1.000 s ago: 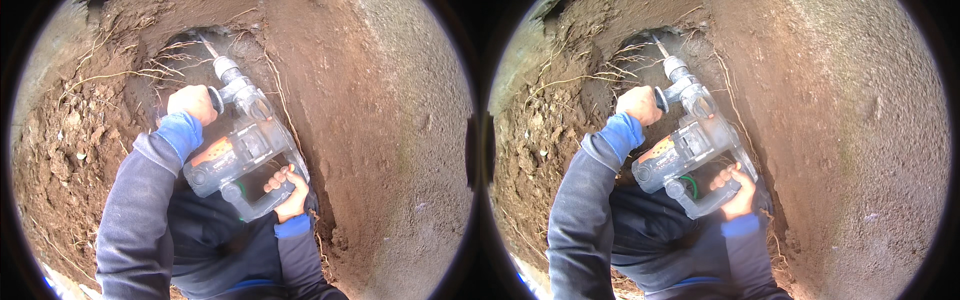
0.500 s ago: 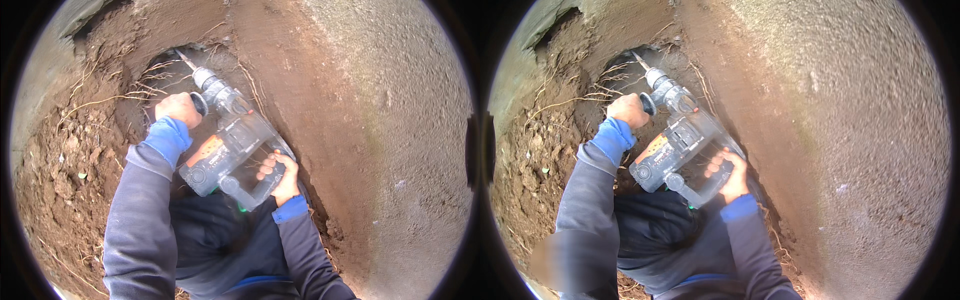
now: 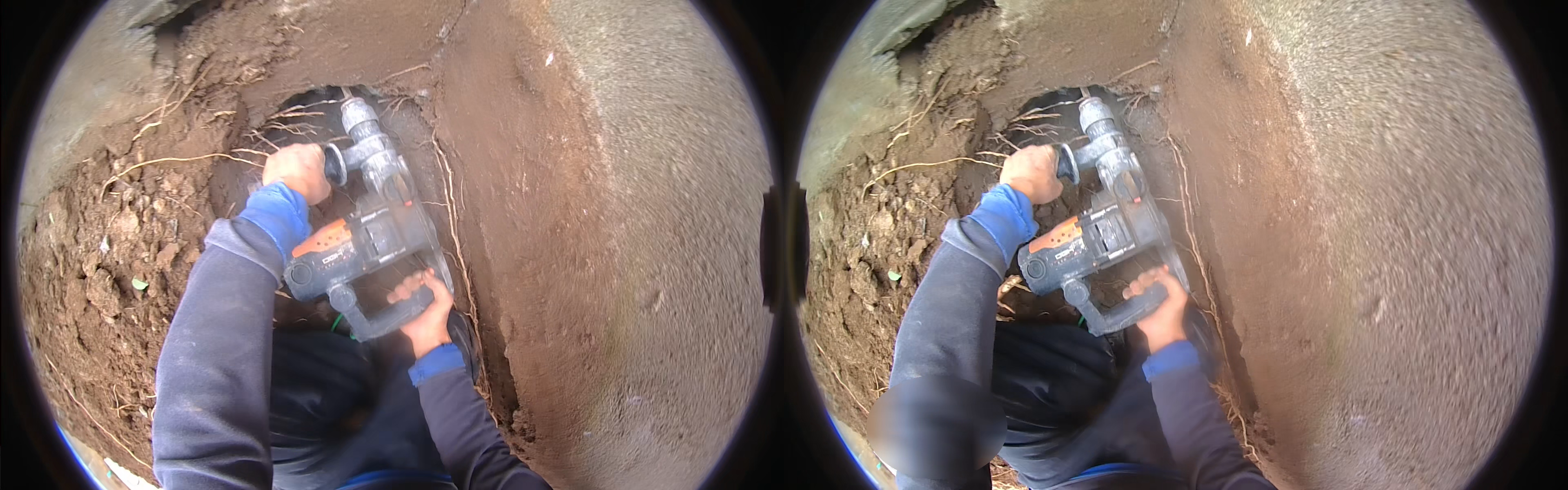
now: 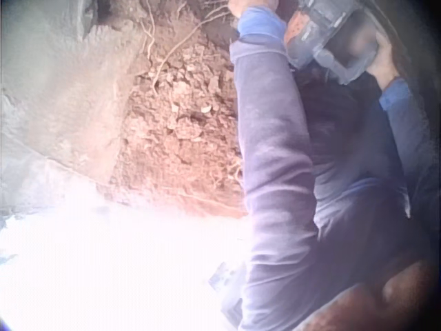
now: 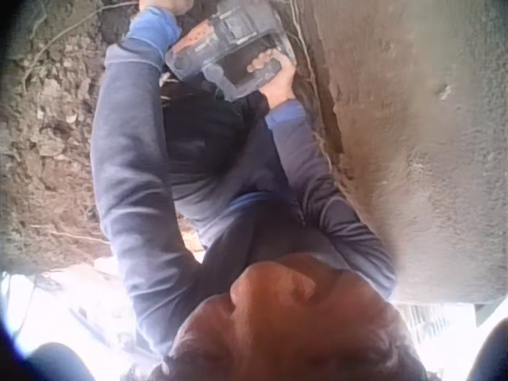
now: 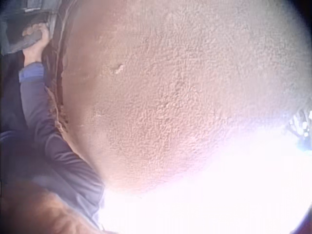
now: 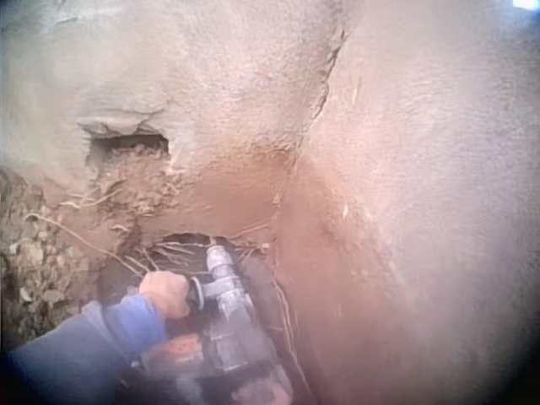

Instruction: The person uses a jackhammer to break a section of a concrete wall or floor. They repeatedly strike the surface to create a hole and occasionally clear debris by hand.

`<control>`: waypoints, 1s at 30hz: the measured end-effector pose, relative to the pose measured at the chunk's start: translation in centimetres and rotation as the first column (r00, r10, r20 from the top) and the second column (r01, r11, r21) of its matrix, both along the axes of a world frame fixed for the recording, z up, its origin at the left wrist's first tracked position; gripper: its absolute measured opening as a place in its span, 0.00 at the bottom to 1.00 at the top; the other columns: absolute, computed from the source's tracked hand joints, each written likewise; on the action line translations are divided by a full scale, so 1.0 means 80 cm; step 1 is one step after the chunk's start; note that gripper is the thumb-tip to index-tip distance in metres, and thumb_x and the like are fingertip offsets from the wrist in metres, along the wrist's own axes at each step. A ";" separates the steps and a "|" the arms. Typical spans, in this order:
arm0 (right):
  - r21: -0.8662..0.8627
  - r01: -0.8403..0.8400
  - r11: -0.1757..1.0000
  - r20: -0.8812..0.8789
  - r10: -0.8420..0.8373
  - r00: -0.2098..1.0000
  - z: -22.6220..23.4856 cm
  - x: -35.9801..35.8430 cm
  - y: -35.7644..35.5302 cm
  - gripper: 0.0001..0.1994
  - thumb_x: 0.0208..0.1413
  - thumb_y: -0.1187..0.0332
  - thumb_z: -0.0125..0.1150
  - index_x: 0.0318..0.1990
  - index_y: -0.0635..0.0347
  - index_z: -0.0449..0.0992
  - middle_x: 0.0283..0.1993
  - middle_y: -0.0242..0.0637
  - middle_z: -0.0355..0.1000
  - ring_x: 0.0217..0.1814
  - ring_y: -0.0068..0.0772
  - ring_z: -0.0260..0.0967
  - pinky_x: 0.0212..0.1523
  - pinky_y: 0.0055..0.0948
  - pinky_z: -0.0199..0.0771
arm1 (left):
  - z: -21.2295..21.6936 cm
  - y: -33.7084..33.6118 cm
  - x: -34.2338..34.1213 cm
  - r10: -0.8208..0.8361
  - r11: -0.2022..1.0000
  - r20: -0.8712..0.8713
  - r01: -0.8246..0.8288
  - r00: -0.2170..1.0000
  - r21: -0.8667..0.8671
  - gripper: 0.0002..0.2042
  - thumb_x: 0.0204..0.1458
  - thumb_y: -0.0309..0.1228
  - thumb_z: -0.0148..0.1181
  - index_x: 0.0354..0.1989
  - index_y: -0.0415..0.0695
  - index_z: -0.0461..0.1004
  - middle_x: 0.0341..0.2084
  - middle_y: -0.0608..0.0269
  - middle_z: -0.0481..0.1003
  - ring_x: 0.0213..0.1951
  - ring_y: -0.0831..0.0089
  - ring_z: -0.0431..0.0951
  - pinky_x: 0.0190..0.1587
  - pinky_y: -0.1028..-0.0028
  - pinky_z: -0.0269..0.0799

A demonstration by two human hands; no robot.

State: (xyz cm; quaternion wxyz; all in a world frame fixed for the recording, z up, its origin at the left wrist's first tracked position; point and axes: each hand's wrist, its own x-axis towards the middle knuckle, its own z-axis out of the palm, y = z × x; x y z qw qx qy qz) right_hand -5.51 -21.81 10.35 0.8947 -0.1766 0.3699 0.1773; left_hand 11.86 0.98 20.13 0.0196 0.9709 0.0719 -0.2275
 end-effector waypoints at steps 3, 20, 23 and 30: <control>0.038 0.047 0.998 0.020 -0.047 0.999 0.022 -0.030 -0.004 0.05 0.55 0.65 0.63 0.35 0.42 0.71 0.27 0.23 0.62 0.29 0.26 0.61 0.36 0.36 0.64 | 0.004 0.001 -0.021 -0.052 0.999 0.101 0.052 0.993 0.005 0.13 0.42 0.33 0.67 0.35 0.38 0.83 0.37 0.45 0.82 0.43 0.52 0.84 0.48 0.60 0.80; -0.254 0.126 0.959 0.097 -0.104 0.990 0.171 -0.101 0.022 0.02 0.56 0.66 0.61 0.34 0.46 0.73 0.28 0.26 0.66 0.31 0.29 0.64 0.39 0.37 0.68 | 0.037 -0.015 -0.049 -0.100 0.990 0.012 0.101 0.995 -0.100 0.14 0.47 0.34 0.63 0.41 0.43 0.85 0.41 0.51 0.83 0.47 0.57 0.84 0.51 0.64 0.79; -0.460 0.118 0.880 0.130 -0.065 0.989 0.215 -0.055 0.048 0.03 0.59 0.68 0.60 0.39 0.48 0.73 0.27 0.29 0.67 0.29 0.33 0.68 0.36 0.42 0.73 | 0.018 0.002 -0.030 0.030 0.979 0.018 -0.026 0.999 -0.200 0.16 0.47 0.37 0.64 0.42 0.42 0.84 0.43 0.49 0.82 0.49 0.56 0.83 0.52 0.62 0.78; -0.777 0.063 0.626 0.305 0.287 0.908 0.279 0.048 0.069 0.11 0.55 0.76 0.62 0.45 0.63 0.73 0.27 0.39 0.66 0.25 0.36 0.67 0.28 0.38 0.74 | -0.047 0.015 0.012 0.135 0.808 -0.089 -0.162 0.987 -0.566 0.23 0.51 0.47 0.60 0.49 0.43 0.81 0.49 0.44 0.79 0.55 0.47 0.77 0.55 0.60 0.74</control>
